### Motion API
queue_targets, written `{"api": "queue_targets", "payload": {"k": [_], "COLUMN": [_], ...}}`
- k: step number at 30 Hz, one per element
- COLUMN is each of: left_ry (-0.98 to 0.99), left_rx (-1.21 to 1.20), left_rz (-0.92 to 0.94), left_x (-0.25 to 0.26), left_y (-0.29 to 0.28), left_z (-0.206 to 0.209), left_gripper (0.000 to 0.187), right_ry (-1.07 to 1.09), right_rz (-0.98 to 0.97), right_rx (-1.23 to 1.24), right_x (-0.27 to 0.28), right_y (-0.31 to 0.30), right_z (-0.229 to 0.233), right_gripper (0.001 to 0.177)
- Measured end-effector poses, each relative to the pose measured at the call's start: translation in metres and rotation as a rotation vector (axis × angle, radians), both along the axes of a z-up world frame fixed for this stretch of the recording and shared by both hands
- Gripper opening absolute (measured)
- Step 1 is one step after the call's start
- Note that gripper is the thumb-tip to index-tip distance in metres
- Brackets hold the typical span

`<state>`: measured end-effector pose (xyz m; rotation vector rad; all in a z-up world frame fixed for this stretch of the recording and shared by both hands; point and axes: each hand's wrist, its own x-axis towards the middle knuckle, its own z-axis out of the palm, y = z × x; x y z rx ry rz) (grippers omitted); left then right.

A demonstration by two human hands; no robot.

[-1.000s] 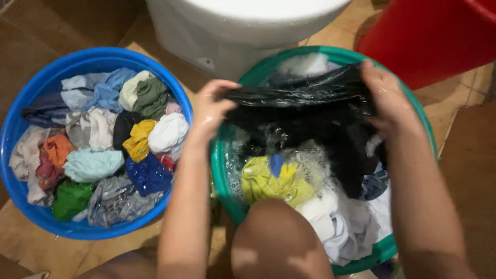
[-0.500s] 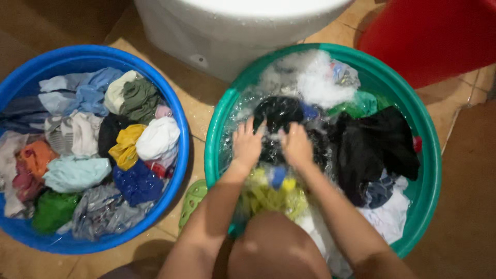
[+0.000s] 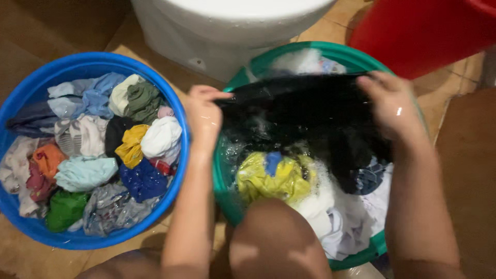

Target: The person washes various clothes by hand in a green basin filled with soapy water, scrubbing different garments and transferring some to a blue basin.

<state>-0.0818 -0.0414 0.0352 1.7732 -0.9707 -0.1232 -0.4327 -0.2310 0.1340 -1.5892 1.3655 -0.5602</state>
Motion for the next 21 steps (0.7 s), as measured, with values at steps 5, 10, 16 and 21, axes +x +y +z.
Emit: {"api": "queue_targets", "payload": {"k": [5, 10, 16, 21], "left_ry": [-0.275, -0.056, -0.274, -0.5], "left_rx": [0.034, -0.221, 0.151, 0.295], "left_rz": [0.079, 0.183, -0.087, -0.156], "left_x": [0.005, 0.0, -0.093, -0.121], "left_y": [0.021, 0.032, -0.014, -0.019], "left_z": [0.052, 0.059, -0.053, -0.165], "left_gripper": [0.044, 0.038, 0.027, 0.05], "right_ry": [-0.625, -0.564, -0.031, 0.364], "right_rz": [0.057, -0.078, 0.104, 0.268], "right_rx": [-0.066, -0.377, -0.287, -0.44], "right_x": [0.007, -0.019, 0.066, 0.093], "right_y": [0.022, 0.032, 0.072, 0.107], "right_z": [0.026, -0.023, -0.188, -0.285], "right_gripper": [0.016, 0.016, 0.03, 0.033]}}
